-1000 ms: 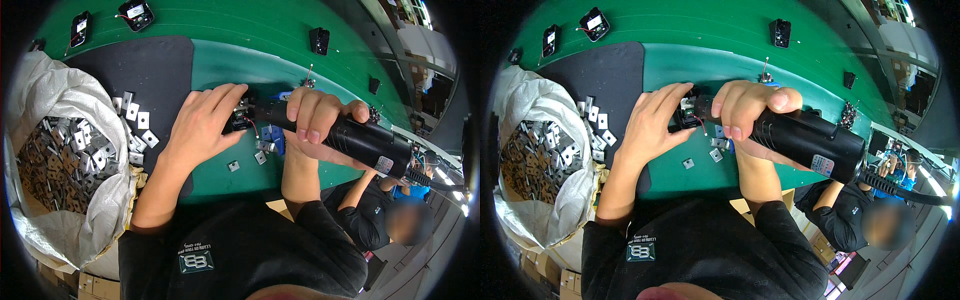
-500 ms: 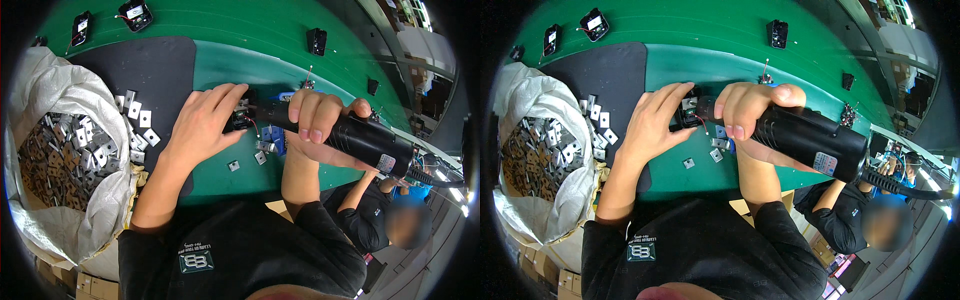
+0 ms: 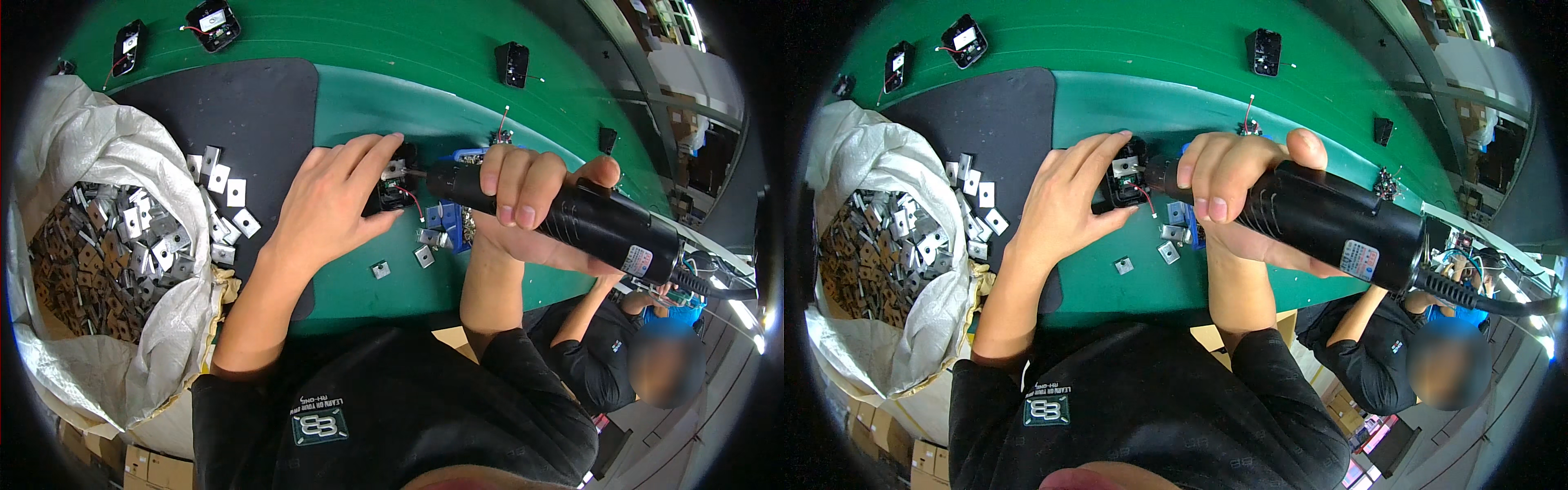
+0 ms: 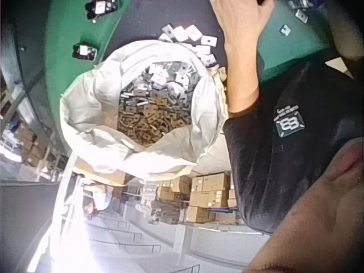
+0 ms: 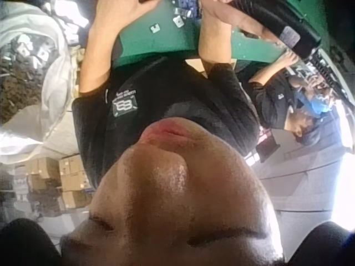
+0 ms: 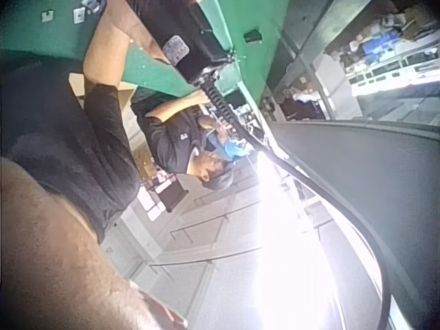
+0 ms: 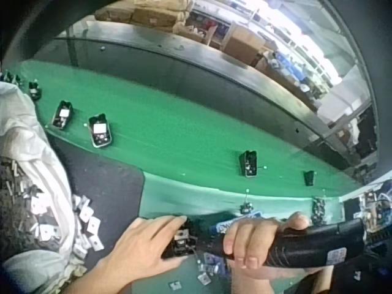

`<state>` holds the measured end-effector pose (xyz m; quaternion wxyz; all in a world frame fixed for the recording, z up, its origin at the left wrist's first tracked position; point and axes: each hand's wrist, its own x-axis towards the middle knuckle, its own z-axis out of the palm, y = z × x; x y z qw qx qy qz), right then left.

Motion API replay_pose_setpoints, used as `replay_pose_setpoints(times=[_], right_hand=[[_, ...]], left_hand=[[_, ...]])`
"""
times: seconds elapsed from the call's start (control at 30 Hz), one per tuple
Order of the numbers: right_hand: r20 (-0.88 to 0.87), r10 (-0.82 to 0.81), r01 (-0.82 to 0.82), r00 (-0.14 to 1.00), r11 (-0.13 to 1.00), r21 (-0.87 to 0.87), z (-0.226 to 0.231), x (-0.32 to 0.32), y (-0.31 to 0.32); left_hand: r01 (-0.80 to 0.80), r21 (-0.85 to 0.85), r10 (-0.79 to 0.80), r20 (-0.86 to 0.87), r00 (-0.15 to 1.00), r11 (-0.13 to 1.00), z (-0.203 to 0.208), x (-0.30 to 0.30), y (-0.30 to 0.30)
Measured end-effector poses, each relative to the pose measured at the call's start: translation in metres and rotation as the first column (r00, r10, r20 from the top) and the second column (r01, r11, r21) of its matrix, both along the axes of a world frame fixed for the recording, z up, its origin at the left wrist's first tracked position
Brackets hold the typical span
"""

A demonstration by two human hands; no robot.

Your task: The recorder is assembling electronic components using an electric screwdriver.

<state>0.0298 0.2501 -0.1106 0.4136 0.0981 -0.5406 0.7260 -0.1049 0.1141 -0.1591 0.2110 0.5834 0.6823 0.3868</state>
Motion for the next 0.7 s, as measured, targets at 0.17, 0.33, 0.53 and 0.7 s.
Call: replay_pose_setpoints(times=[0.17,0.33,0.53,0.7], right_hand=[[0.014,0.007,-0.006,1.0,1.0,-0.01,0.0038,0.0002,-0.0027],[-0.031,-0.077,0.073,0.997,0.99,-0.122,0.0063,-0.001,-0.0069],[0.007,0.01,-0.009,1.0,0.997,-0.073,0.0056,0.0035,0.0001],[-0.006,-0.067,0.066,0.998,0.987,-0.145,0.0072,0.001,-0.0041]], left_hand=[[0.0,0.009,0.0,-0.005,1.0,1.0,-0.0014,0.001,0.0002],[0.001,0.009,-0.001,-0.008,1.0,1.0,-0.0019,0.0003,-0.0013],[0.003,0.009,-0.003,-0.003,1.0,1.0,-0.002,0.0006,-0.0005],[0.005,0.01,-0.005,0.001,1.0,1.0,-0.0013,0.0007,0.0004]])
